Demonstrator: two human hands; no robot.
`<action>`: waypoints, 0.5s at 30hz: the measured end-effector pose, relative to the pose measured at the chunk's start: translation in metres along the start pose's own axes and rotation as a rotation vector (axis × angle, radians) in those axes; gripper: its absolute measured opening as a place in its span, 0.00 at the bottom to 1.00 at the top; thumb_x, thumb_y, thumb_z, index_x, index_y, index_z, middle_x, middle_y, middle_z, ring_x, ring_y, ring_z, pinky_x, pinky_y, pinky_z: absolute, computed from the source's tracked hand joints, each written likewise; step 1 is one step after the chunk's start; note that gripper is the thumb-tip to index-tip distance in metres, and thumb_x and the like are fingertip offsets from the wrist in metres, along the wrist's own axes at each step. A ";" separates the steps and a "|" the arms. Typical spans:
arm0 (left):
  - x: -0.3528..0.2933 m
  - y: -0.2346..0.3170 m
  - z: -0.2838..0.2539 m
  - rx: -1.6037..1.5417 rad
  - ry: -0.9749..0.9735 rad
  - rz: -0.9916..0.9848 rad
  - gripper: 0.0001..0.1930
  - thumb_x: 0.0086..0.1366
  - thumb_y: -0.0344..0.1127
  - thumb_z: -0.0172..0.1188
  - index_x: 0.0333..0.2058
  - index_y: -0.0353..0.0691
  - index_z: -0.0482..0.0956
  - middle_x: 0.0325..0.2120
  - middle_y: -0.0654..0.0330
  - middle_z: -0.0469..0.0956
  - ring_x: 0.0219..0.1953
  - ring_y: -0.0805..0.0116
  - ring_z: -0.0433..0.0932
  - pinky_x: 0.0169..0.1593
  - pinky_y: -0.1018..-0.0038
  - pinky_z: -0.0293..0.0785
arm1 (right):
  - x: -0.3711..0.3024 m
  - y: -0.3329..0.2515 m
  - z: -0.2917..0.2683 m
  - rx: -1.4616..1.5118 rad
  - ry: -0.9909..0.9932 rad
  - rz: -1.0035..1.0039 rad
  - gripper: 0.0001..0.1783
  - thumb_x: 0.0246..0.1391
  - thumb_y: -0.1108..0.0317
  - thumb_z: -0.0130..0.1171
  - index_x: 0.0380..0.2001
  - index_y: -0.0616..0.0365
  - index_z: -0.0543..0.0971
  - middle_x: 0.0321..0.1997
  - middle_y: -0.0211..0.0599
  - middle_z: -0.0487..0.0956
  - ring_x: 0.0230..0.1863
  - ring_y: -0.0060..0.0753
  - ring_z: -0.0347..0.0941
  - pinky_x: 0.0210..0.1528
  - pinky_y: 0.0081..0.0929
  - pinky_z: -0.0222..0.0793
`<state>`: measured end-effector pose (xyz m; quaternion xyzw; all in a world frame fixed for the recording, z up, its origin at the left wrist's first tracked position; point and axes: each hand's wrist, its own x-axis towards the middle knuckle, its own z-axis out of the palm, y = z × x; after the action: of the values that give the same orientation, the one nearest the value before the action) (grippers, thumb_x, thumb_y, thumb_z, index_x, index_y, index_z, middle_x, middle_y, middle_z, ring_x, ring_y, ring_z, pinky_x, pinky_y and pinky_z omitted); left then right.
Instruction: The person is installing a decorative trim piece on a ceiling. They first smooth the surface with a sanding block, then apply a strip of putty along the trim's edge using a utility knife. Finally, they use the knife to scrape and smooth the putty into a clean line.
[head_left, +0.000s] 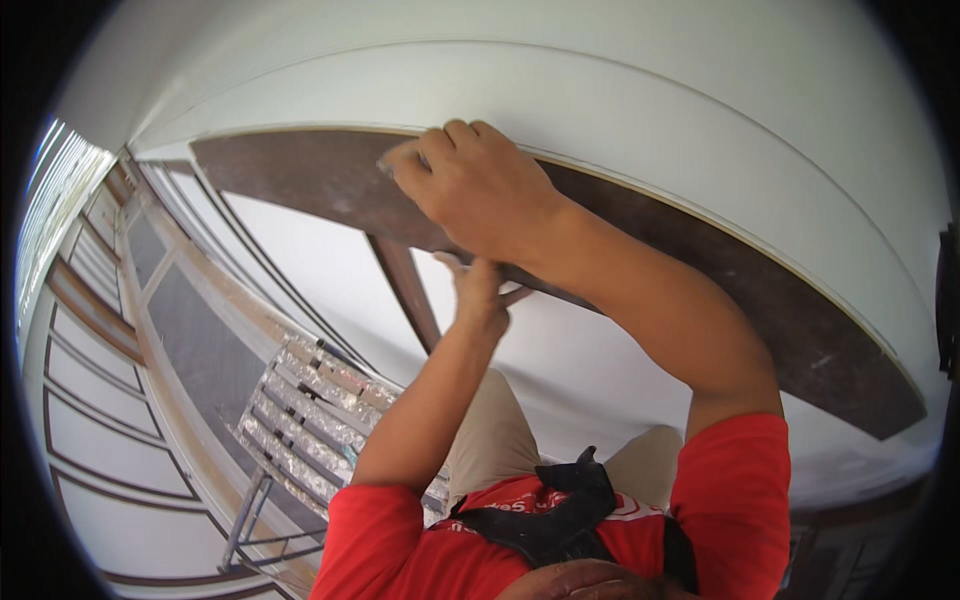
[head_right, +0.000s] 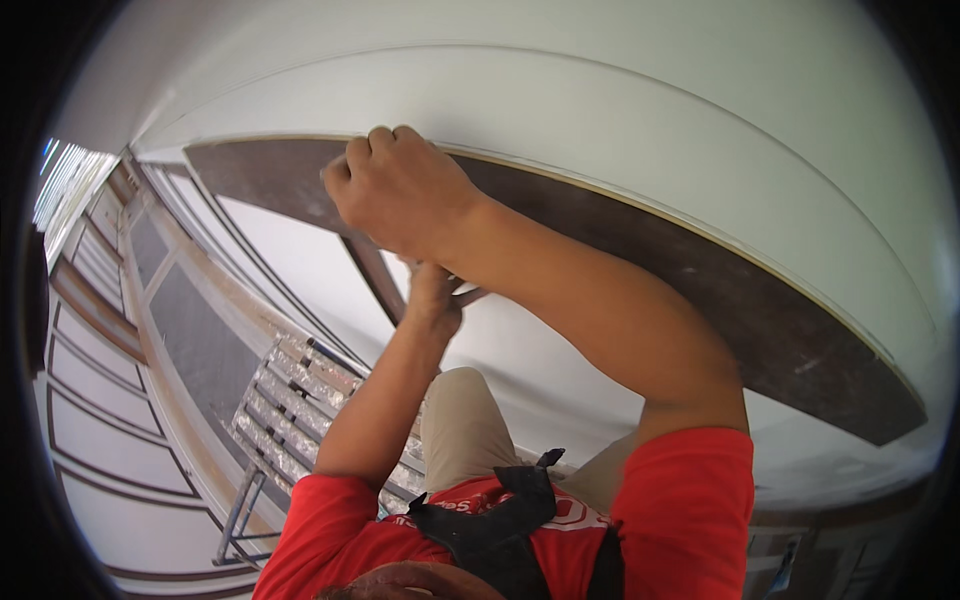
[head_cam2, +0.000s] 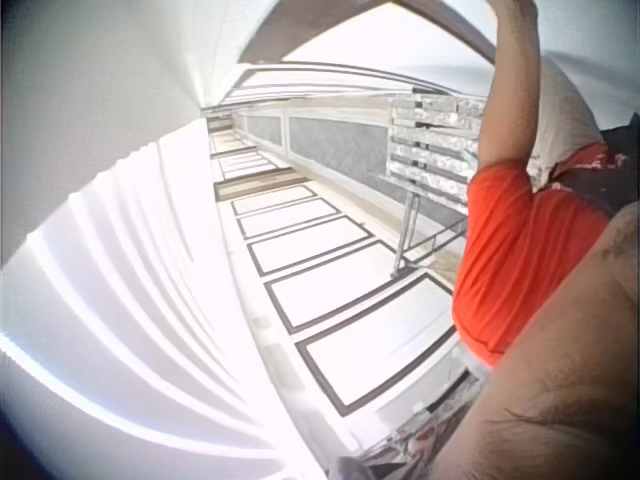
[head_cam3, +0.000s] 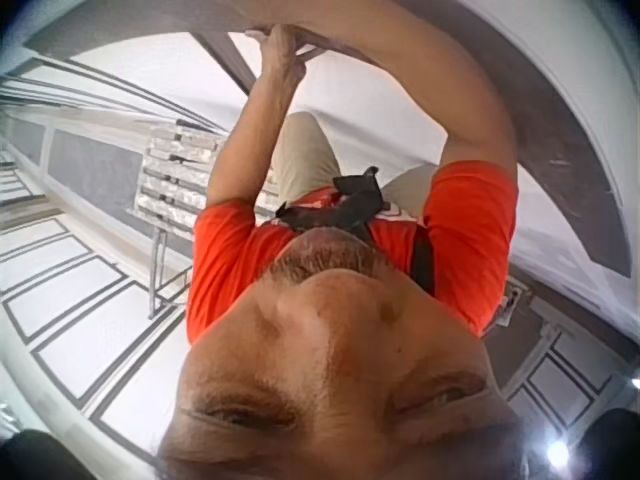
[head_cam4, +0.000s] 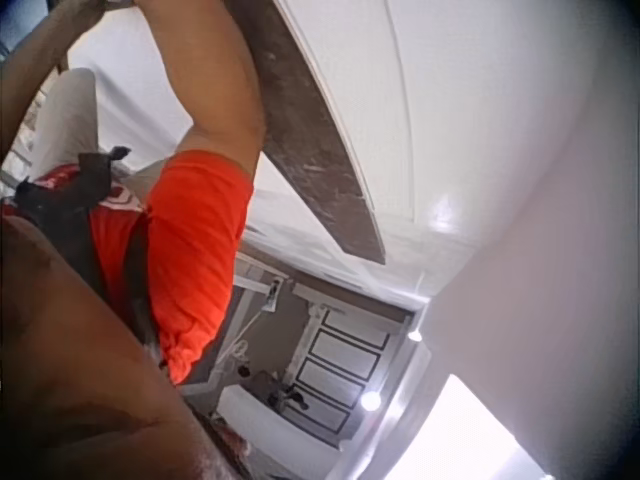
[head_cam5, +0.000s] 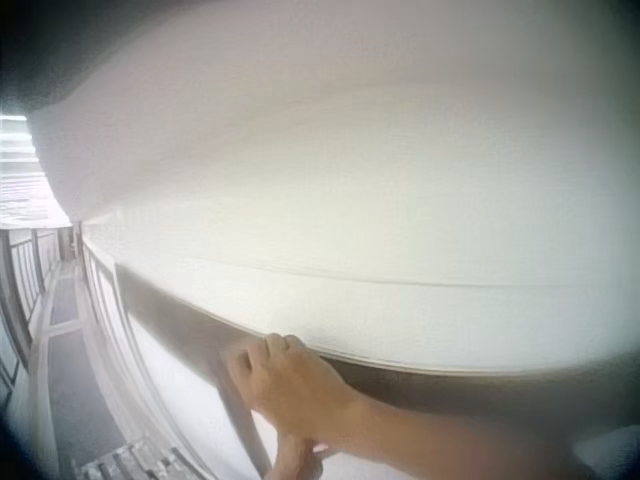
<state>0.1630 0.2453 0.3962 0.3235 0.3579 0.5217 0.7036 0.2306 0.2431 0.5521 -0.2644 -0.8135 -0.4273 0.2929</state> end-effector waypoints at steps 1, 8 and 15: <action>0.003 -0.002 -0.002 -0.011 -0.025 -0.005 0.70 0.64 0.59 0.68 0.69 0.53 0.05 0.72 0.46 0.54 0.66 0.47 0.68 0.54 0.44 0.79 | -0.019 0.006 -0.016 -0.016 -0.009 -0.017 0.09 0.46 0.69 0.64 0.31 0.62 0.79 0.30 0.42 0.81 0.31 0.34 0.78 0.31 0.29 0.74; 0.002 0.003 0.007 0.108 0.019 -0.001 0.57 0.55 0.79 0.63 0.69 0.41 0.59 0.66 0.46 0.63 0.66 0.45 0.67 0.59 0.48 0.75 | -0.115 0.031 -0.128 -0.080 -0.001 0.020 0.15 0.45 0.69 0.65 0.38 0.62 0.79 0.29 0.34 0.71 0.30 0.32 0.70 0.33 0.28 0.73; -0.002 0.004 0.014 0.071 0.037 0.018 0.49 0.59 0.77 0.61 0.66 0.44 0.67 0.65 0.47 0.65 0.66 0.47 0.65 0.62 0.45 0.69 | -0.181 0.039 -0.206 -0.165 -0.072 0.072 0.16 0.45 0.70 0.67 0.39 0.63 0.80 0.27 0.34 0.70 0.30 0.33 0.71 0.31 0.27 0.74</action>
<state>0.1718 0.2431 0.4075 0.3419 0.3865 0.5207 0.6801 0.4335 0.0550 0.5414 -0.3321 -0.7754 -0.4723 0.2557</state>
